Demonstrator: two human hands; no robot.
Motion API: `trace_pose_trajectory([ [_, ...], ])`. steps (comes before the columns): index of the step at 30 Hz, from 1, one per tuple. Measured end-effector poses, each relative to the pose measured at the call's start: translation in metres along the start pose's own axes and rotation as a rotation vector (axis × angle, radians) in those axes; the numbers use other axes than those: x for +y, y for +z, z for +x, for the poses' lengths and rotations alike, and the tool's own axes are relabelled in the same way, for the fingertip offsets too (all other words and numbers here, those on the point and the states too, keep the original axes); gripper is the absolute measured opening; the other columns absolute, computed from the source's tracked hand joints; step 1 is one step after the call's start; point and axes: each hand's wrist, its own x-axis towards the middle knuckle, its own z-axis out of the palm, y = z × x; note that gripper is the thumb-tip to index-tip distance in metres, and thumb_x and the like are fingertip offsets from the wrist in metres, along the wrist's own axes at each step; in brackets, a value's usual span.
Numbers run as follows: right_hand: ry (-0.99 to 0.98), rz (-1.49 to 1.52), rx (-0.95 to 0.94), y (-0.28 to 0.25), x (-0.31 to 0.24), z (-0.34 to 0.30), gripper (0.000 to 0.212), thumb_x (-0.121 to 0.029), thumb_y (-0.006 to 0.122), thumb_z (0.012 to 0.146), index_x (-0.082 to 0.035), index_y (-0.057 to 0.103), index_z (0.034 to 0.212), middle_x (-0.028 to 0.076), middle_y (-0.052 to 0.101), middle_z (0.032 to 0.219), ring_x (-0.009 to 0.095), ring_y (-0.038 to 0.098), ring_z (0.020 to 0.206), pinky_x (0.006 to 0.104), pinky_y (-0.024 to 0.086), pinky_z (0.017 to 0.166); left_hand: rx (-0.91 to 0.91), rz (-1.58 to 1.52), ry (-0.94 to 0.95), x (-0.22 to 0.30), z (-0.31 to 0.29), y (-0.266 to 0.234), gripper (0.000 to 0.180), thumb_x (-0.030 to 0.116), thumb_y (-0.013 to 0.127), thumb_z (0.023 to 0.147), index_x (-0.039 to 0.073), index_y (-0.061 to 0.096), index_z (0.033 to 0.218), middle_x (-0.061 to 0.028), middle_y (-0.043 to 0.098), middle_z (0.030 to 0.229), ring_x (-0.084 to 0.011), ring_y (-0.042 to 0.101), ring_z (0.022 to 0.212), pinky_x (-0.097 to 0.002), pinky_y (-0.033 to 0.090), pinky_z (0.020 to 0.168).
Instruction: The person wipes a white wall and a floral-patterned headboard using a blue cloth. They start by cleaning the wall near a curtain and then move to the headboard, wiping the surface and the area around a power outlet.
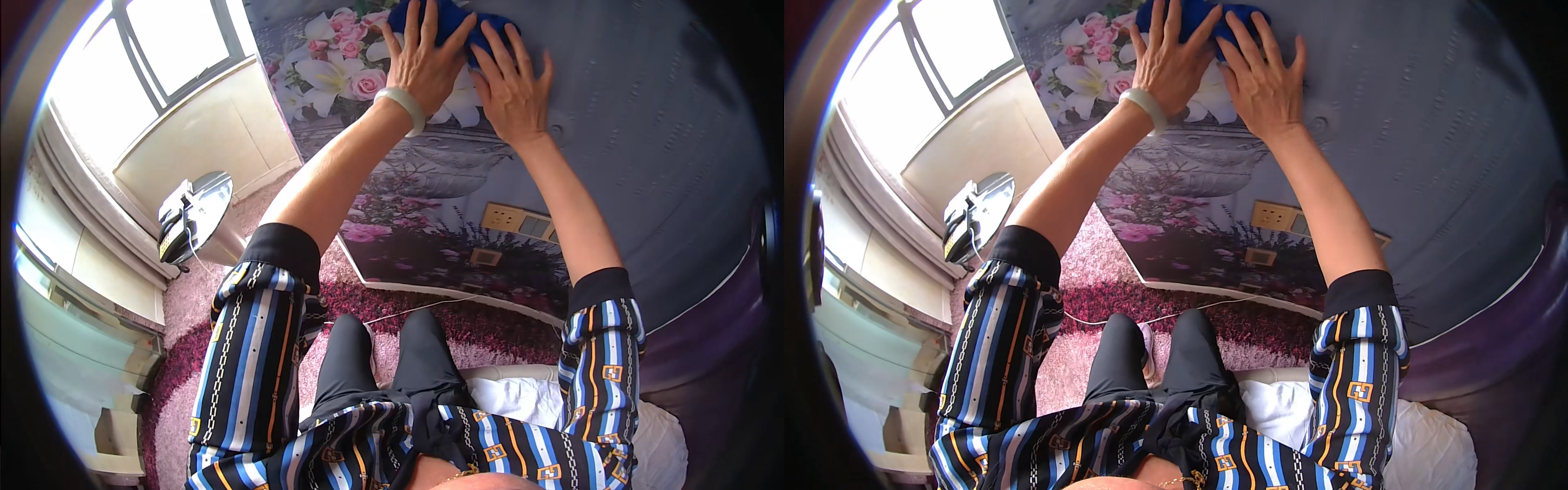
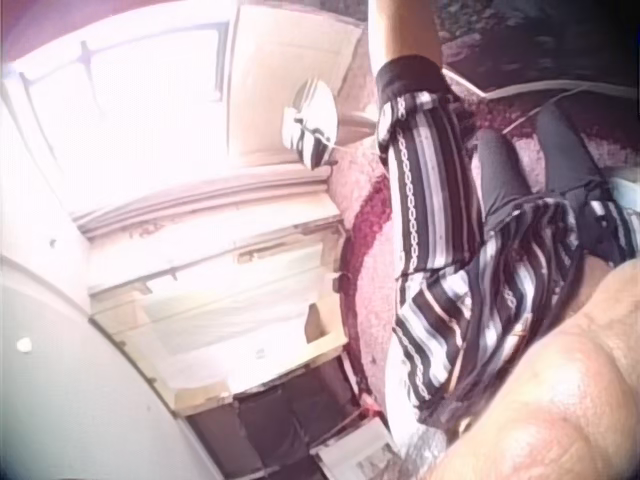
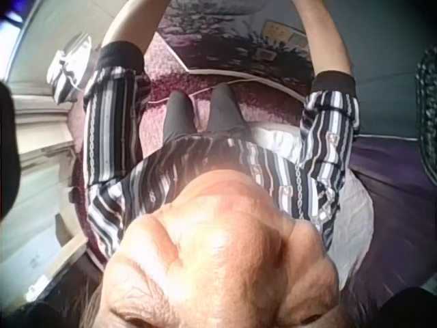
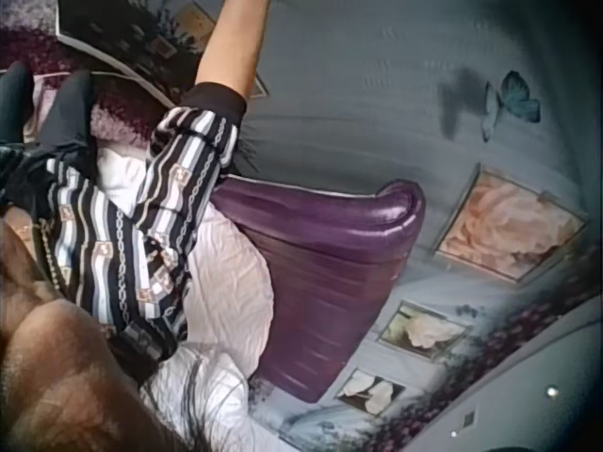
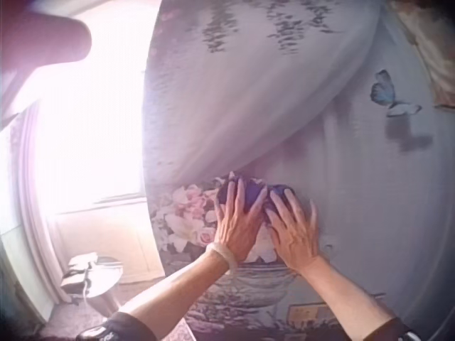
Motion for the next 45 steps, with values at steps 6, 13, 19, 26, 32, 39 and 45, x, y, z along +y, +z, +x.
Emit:
trace_pose_trajectory([
  [6,-0.063,0.055,-0.256,0.002,-0.030,-0.089,0.039,-0.028,0.066,0.084,-0.021,0.061,0.121,-0.003,0.031,0.152,0.025,0.023,0.142,0.0617,0.027,0.105,-0.330,-0.170,-0.024,0.018,-0.105,0.026,0.077,0.031,0.069,0.082,0.032,0.031,0.149,-0.0255,0.020,0.153,-0.0470,0.020,0.140,-0.0760,0.020,0.101],
  [13,-0.081,0.192,-0.407,-0.001,-0.053,-0.144,0.033,-0.026,0.065,0.086,-0.018,0.065,0.118,-0.004,0.029,0.154,0.022,0.020,0.145,0.0631,0.020,0.109,-0.577,-0.133,0.014,0.026,-0.177,0.017,0.077,0.032,0.067,0.085,0.034,0.027,0.151,-0.0231,0.014,0.156,-0.0425,0.014,0.145,-0.0758,0.016,0.103],
  [19,-0.021,0.103,-0.085,0.005,-0.036,-0.004,0.036,-0.027,0.065,0.087,-0.013,0.064,0.120,-0.001,0.030,0.154,0.025,0.022,0.144,0.0639,0.022,0.107,-0.191,-0.042,-0.013,-0.038,-0.044,0.016,0.064,0.038,0.060,0.090,0.042,0.031,0.147,-0.0193,0.016,0.157,-0.0419,0.020,0.143,-0.0812,0.015,0.097],
  [26,-0.126,0.128,-0.096,0.033,-0.089,0.018,0.046,-0.031,0.060,0.087,-0.005,0.062,0.125,0.010,0.030,0.154,0.029,0.022,0.143,0.0499,0.024,0.114,-0.138,0.103,-0.078,-0.086,-0.071,0.018,0.062,0.041,0.059,0.090,0.037,0.035,0.147,-0.0254,0.016,0.155,-0.0434,0.019,0.143,-0.0786,0.018,0.097],
  [32,-0.362,0.134,-0.359,0.037,-0.132,-0.064,0.045,-0.028,0.058,0.089,-0.008,0.059,0.129,0.007,0.026,0.157,0.024,0.018,0.145,0.0458,0.020,0.117,-0.469,0.015,-0.160,-0.077,-0.200,0.000,0.065,0.037,0.063,0.088,0.036,0.036,0.147,-0.0240,0.009,0.157,-0.0415,0.011,0.146,-0.0762,0.008,0.103],
  [39,-0.243,0.247,-0.183,0.045,-0.127,0.021,0.040,-0.027,0.057,0.090,-0.010,0.062,0.125,0.004,0.029,0.155,0.022,0.019,0.145,0.0513,0.017,0.117,-0.269,0.043,-0.190,-0.127,-0.125,-0.007,0.059,0.039,0.060,0.091,0.041,0.037,0.145,-0.0222,0.016,0.156,-0.0410,0.020,0.143,-0.0783,0.010,0.101],
  [45,-0.218,0.195,-0.084,0.051,-0.153,0.090,0.046,-0.029,0.063,0.087,-0.011,0.059,0.130,0.000,0.032,0.154,0.020,0.022,0.144,0.0544,0.020,0.113,-0.188,0.081,-0.368,-0.155,-0.093,-0.015,0.060,0.038,0.051,0.097,0.035,0.024,0.151,-0.0286,0.010,0.156,-0.0468,0.016,0.143,-0.0800,0.017,0.096],
])
